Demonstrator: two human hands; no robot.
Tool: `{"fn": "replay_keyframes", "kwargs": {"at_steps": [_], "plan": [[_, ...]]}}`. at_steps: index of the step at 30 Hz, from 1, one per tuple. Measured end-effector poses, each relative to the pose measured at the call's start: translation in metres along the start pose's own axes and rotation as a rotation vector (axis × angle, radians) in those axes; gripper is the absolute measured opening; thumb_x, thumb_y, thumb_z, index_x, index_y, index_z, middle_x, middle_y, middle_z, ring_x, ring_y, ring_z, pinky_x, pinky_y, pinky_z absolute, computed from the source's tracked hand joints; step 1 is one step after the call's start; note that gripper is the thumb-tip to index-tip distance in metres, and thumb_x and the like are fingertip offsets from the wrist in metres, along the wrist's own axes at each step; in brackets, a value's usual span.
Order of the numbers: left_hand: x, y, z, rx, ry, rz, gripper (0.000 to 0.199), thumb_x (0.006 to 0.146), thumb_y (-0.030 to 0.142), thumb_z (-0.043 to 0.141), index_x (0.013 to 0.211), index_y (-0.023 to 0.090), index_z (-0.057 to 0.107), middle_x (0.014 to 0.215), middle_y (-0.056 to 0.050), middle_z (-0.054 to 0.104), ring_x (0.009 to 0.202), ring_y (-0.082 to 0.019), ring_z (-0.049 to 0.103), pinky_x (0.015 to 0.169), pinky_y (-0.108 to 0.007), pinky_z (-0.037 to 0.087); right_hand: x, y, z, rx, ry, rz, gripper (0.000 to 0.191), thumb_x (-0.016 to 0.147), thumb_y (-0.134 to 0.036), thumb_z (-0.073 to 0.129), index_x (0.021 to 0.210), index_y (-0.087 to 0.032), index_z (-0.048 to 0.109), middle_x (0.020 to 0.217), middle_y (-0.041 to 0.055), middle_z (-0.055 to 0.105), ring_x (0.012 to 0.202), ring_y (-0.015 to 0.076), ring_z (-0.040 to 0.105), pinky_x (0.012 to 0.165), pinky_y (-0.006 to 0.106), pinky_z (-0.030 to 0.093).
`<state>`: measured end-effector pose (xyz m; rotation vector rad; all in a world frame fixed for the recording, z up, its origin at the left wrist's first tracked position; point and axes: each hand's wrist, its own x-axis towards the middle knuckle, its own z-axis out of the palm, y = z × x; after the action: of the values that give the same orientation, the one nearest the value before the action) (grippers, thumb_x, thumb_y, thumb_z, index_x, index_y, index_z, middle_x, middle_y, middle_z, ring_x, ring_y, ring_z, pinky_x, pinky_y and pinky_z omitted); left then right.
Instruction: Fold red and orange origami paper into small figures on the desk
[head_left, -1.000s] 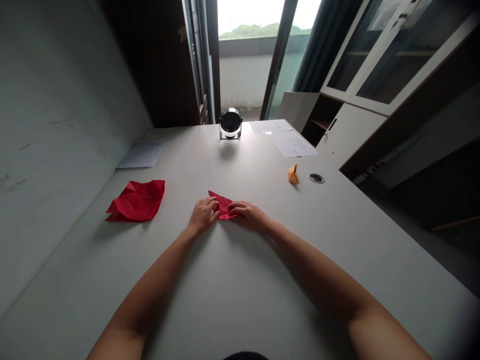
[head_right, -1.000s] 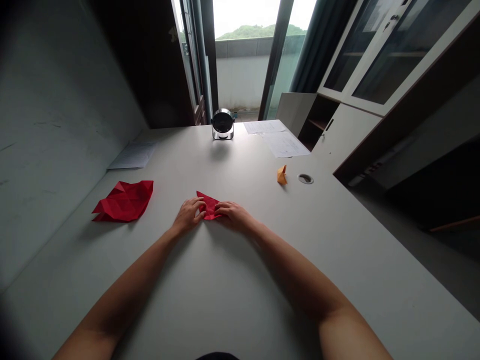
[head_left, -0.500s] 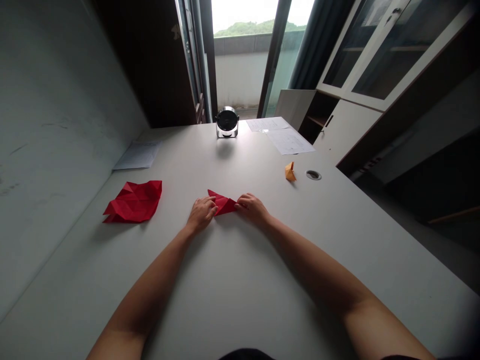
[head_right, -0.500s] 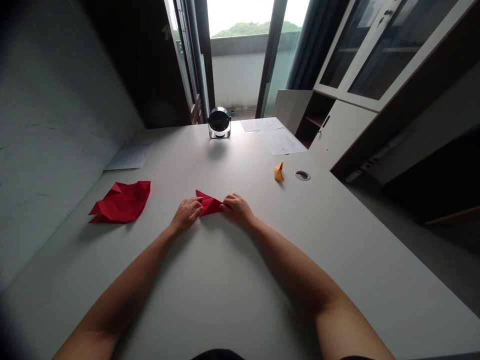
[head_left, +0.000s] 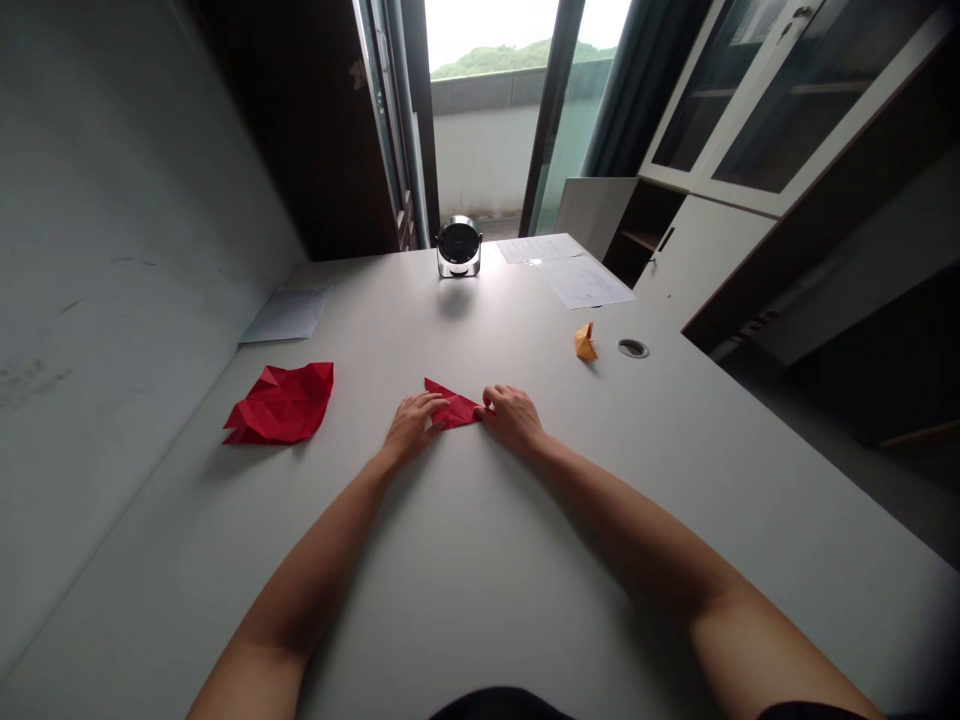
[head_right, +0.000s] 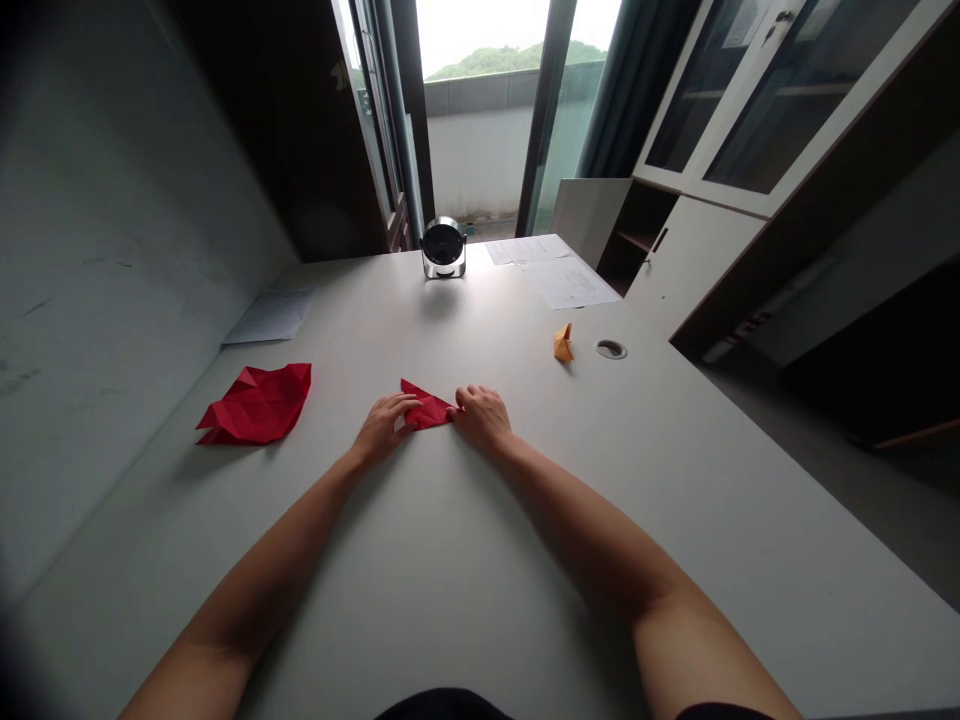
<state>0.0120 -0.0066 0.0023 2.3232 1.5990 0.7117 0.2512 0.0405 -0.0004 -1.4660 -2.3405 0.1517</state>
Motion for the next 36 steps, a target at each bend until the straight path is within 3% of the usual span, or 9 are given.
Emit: {"fn": "replay_keyframes", "kwargs": {"at_steps": [5, 8, 16, 20, 27, 36], "plan": [[0.0, 0.005, 0.003, 0.037, -0.041, 0.077, 0.03, 0.096, 0.022, 0.052, 0.118, 0.031, 0.069, 0.138, -0.003, 0.061, 0.13, -0.023, 0.052, 0.115, -0.048, 0.036, -0.005, -0.005, 0.0, -0.034, 0.027, -0.01, 0.017, 0.095, -0.037, 0.058, 0.096, -0.022, 0.066, 0.098, 0.0099, 0.065, 0.095, 0.0254, 0.057, 0.084, 0.034, 0.039], [-0.002, 0.008, 0.003, 0.034, -0.013, 0.078, 0.029, 0.095, 0.025, 0.055, 0.12, 0.031, 0.069, 0.136, -0.004, 0.062, 0.126, -0.023, 0.055, 0.113, -0.046, 0.038, -0.01, -0.009, 0.001, -0.034, 0.066, -0.013, 0.019, 0.095, -0.04, 0.059, 0.098, -0.022, 0.066, 0.101, 0.0111, 0.064, 0.098, 0.0265, 0.055, 0.087, 0.036, 0.039], [-0.004, 0.008, 0.004, 0.055, 0.017, 0.074, 0.026, 0.094, 0.031, 0.06, 0.118, 0.031, 0.071, 0.134, -0.005, 0.063, 0.123, -0.024, 0.056, 0.11, -0.045, 0.042, -0.012, -0.009, 0.004, -0.021, 0.094, -0.024, 0.048, 0.085, -0.061, 0.065, 0.113, -0.022, 0.062, 0.123, 0.0158, 0.059, 0.115, 0.0334, 0.049, 0.095, 0.044, 0.039], [-0.004, 0.005, 0.007, 0.029, 0.011, 0.069, 0.028, 0.092, 0.031, 0.062, 0.119, 0.031, 0.071, 0.134, -0.004, 0.063, 0.124, -0.025, 0.055, 0.111, -0.047, 0.041, -0.013, -0.002, 0.01, 0.008, 0.107, 0.003, 0.041, 0.087, -0.057, 0.065, 0.109, -0.022, 0.061, 0.131, 0.0147, 0.055, 0.131, 0.0342, 0.04, 0.102, 0.046, 0.037], [-0.004, 0.0, 0.007, 0.019, 0.015, 0.127, 0.029, 0.093, 0.028, 0.06, 0.119, 0.03, 0.071, 0.134, -0.004, 0.064, 0.126, -0.024, 0.055, 0.11, -0.045, 0.042, -0.01, 0.007, 0.014, 0.061, 0.102, 0.042, 0.024, 0.087, -0.045, 0.066, 0.093, -0.022, 0.061, 0.12, 0.0116, 0.058, 0.119, 0.0294, 0.048, 0.099, 0.041, 0.041], [-0.006, -0.007, 0.01, 0.02, 0.008, 0.15, 0.031, 0.096, 0.029, 0.056, 0.124, 0.03, 0.069, 0.138, -0.005, 0.063, 0.132, -0.025, 0.053, 0.113, -0.046, 0.041, -0.023, 0.009, 0.006, 0.084, 0.078, 0.076, 0.018, 0.09, -0.04, 0.062, 0.092, -0.022, 0.061, 0.124, 0.0104, 0.057, 0.115, 0.0263, 0.05, 0.101, 0.038, 0.04]]}}
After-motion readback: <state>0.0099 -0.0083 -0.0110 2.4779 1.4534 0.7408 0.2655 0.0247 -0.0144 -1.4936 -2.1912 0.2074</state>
